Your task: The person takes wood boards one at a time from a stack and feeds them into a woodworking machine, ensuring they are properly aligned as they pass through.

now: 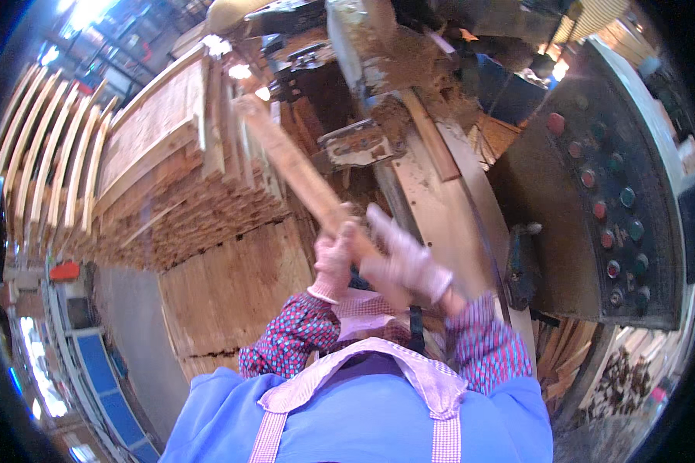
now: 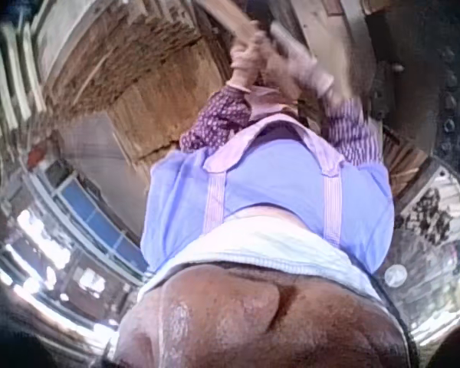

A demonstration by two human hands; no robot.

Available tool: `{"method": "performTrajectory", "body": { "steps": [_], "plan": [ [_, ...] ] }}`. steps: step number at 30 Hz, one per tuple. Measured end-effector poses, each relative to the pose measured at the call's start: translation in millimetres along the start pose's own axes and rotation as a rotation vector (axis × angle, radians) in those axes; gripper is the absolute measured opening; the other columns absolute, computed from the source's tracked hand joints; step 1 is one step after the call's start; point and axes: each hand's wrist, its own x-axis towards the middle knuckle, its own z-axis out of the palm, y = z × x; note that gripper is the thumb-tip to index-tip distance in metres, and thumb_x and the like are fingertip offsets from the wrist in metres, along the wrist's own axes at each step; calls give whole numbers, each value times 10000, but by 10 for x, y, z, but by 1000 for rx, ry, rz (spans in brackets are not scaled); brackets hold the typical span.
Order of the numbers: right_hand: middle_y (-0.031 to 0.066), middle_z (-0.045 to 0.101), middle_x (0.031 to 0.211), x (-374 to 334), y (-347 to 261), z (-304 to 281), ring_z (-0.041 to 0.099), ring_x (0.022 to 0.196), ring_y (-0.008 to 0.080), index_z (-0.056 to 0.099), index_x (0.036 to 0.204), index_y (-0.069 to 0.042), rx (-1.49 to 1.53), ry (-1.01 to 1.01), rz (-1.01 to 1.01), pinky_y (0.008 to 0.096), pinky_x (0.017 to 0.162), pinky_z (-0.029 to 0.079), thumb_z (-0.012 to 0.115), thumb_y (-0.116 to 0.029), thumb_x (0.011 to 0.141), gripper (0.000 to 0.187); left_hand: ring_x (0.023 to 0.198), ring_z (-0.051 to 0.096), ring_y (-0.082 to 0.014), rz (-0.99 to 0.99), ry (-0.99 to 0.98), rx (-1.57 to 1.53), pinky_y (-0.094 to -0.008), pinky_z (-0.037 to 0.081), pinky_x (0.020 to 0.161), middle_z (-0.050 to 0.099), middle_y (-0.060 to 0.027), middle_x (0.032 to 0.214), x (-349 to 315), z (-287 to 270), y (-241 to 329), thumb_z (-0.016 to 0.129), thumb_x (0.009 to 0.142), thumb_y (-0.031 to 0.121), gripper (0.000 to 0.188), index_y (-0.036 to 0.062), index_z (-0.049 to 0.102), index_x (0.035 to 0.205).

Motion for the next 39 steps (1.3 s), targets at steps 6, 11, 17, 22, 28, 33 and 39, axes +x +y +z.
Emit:
{"method": "performTrajectory", "body": {
  "steps": [6, 11, 17, 22, 28, 33, 39],
  "plan": [
    [312, 524, 1333, -1534, 68, 146, 625, 1086, 419, 224, 1512, 45, -641, 428, 158, 448, 901, 523, 705, -176, 780, 903, 1353, 389, -412, 754, 87, 1233, -451, 293, 1155, 386, -298, 1452, 527, -689, 1253, 703, 880, 348, 749, -81, 379, 1402],
    [298, 435, 1436, -2724, 494, 103, 473, 1278, 467, 320, 1483, 43, -868, 444, 421, 465, 1085, 395, 673, -162, 811, 786, 1468, 204, -382, 192, 976, 1087, -434, 214, 1188, 92, -270, 1607, 1590, -1697, 3268, 621, 854, 548, 1070, -103, 88, 1515],
    [264, 415, 1464, -1159, 611, -473, 380, 1358, 437, 414, 1429, 19, -1200, 363, 436, 494, 1162, 281, 491, -284, 976, 550, 1366, 391, -369, -326, 938, 1911, -466, 303, 1114, 386, -219, 1472, 2416, -1966, 3715, 565, 866, 460, 698, -13, 450, 1366],
    [196, 398, 1506, 538, 1255, -1139, 378, 1375, 386, 393, 1458, -18, -1331, 403, 233, 484, 1168, 268, 422, -303, 1000, 540, 1295, 490, -365, -576, 730, 2205, -477, 366, 1062, 545, -135, 1380, 2474, -2049, 3667, 503, 882, 387, 497, 88, 613, 1263],
    [194, 445, 1472, 1367, 1064, -1200, 381, 1380, 378, 445, 1442, -61, -1117, 522, 69, 481, 1162, 285, 470, -230, 979, 493, 770, 670, -253, 45, 598, 838, -391, 529, 725, 696, -138, 913, 1249, -3113, 3457, 600, 871, 223, 244, 54, 723, 999],
    [99, 649, 1216, 920, 151, -168, 591, 1144, 159, 641, 1217, 7, 178, 165, -60, 307, 984, 473, 600, -172, 957, 318, 700, 630, -165, 355, 250, 217, -313, 547, 659, 648, -64, 809, -150, -2026, 2606, 670, 827, 293, 347, 4, 627, 1015],
    [154, 601, 1312, -261, -1101, 846, 584, 1174, 231, 423, 1440, 21, 455, -122, -78, 349, 1013, 463, 718, -127, 859, 668, 928, 669, -197, 342, 211, -2, -328, 577, 803, 672, -108, 1076, -661, -615, 1405, 685, 921, 211, 443, 40, 531, 1299]
  ]
}}
